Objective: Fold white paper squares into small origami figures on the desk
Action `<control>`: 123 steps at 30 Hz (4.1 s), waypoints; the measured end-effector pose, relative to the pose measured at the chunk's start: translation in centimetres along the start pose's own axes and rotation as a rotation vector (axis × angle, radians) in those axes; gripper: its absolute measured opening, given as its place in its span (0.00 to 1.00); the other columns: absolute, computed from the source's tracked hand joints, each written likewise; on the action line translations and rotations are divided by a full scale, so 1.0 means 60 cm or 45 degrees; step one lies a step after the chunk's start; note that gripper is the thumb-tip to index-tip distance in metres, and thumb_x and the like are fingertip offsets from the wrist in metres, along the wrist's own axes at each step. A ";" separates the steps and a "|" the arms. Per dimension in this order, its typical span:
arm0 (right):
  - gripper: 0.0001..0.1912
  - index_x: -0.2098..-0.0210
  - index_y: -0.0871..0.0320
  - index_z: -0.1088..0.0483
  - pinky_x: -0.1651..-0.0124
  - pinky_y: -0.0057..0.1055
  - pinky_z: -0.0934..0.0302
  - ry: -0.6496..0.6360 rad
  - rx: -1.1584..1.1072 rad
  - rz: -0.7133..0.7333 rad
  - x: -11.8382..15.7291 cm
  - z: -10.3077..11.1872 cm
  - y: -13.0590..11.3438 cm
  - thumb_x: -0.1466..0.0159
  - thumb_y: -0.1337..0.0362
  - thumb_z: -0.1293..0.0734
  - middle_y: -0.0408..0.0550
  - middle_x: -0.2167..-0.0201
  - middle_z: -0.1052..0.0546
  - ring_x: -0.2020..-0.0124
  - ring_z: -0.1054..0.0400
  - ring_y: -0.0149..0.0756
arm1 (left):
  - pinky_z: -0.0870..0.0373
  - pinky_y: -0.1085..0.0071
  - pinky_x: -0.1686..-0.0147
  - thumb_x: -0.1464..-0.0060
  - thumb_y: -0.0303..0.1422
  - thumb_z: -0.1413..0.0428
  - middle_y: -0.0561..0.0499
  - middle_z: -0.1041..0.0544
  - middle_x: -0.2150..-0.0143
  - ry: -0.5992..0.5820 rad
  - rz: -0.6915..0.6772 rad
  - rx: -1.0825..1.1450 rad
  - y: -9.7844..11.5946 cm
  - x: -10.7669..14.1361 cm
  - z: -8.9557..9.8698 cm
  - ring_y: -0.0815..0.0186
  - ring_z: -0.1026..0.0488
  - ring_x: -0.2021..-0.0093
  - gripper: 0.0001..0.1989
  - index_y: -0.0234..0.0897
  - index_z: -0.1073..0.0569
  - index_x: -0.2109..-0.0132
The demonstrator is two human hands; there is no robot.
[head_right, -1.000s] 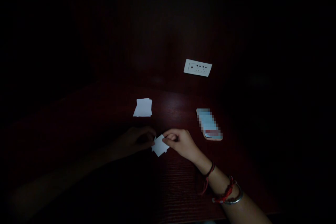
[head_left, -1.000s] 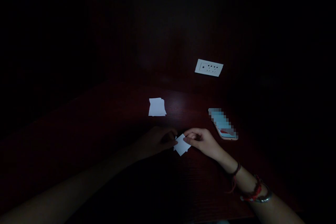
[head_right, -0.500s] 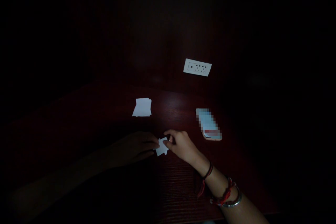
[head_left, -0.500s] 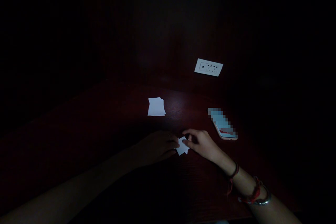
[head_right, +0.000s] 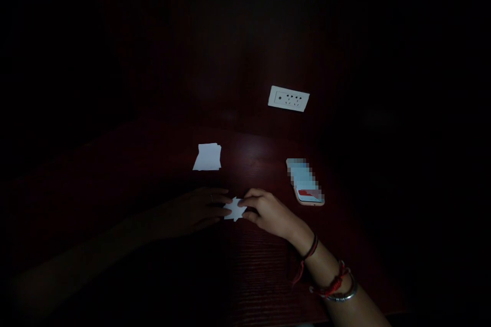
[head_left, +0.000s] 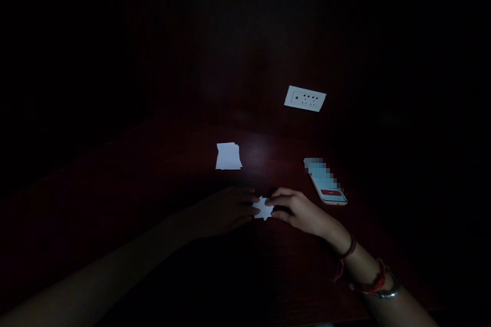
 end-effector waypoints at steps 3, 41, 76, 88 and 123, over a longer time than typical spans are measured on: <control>0.15 0.56 0.57 0.33 0.54 0.29 0.42 -0.026 0.017 0.035 0.001 0.000 -0.001 0.43 0.64 0.37 0.48 0.61 0.32 0.58 0.38 0.33 | 0.42 0.61 0.49 0.43 0.31 0.53 0.50 0.35 0.49 0.002 0.011 -0.009 -0.002 -0.001 -0.002 0.60 0.46 0.44 0.13 0.41 0.34 0.51; 0.14 0.57 0.54 0.33 0.55 0.34 0.47 -0.001 0.183 0.153 0.002 0.003 0.000 0.42 0.59 0.39 0.45 0.61 0.29 0.57 0.41 0.34 | 0.53 0.58 0.46 0.42 0.31 0.56 0.50 0.41 0.43 -0.065 0.083 0.013 0.002 -0.002 -0.003 0.62 0.52 0.42 0.16 0.41 0.41 0.47; 0.09 0.68 0.62 0.33 0.65 0.24 0.43 0.090 -0.061 -0.072 -0.015 -0.019 0.008 0.39 0.67 0.44 0.47 0.71 0.31 0.70 0.37 0.29 | 0.50 0.65 0.47 0.43 0.27 0.56 0.51 0.37 0.46 -0.104 0.117 0.063 0.012 -0.007 0.008 0.65 0.44 0.45 0.18 0.40 0.43 0.45; 0.08 0.72 0.62 0.31 0.73 0.20 0.47 0.108 -0.279 -0.234 -0.017 -0.025 0.029 0.43 0.65 0.39 0.41 0.78 0.31 0.77 0.41 0.25 | 0.48 0.63 0.48 0.45 0.25 0.55 0.54 0.35 0.48 -0.130 0.089 0.079 0.010 -0.009 0.011 0.62 0.45 0.45 0.21 0.45 0.43 0.45; 0.20 0.52 0.54 0.37 0.57 0.27 0.41 -0.098 0.365 0.179 0.003 0.001 -0.026 0.41 0.76 0.44 0.47 0.60 0.30 0.61 0.36 0.30 | 0.47 0.66 0.51 0.47 0.24 0.53 0.56 0.36 0.47 -0.218 0.145 -0.100 0.004 -0.006 0.019 0.62 0.45 0.44 0.20 0.45 0.39 0.48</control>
Point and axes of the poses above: each hand's wrist, its own x-axis away from the middle knuckle, its own z-axis out of the back of the hand, y = z × x, the point moved 3 cm from there along -x, towards the middle knuckle
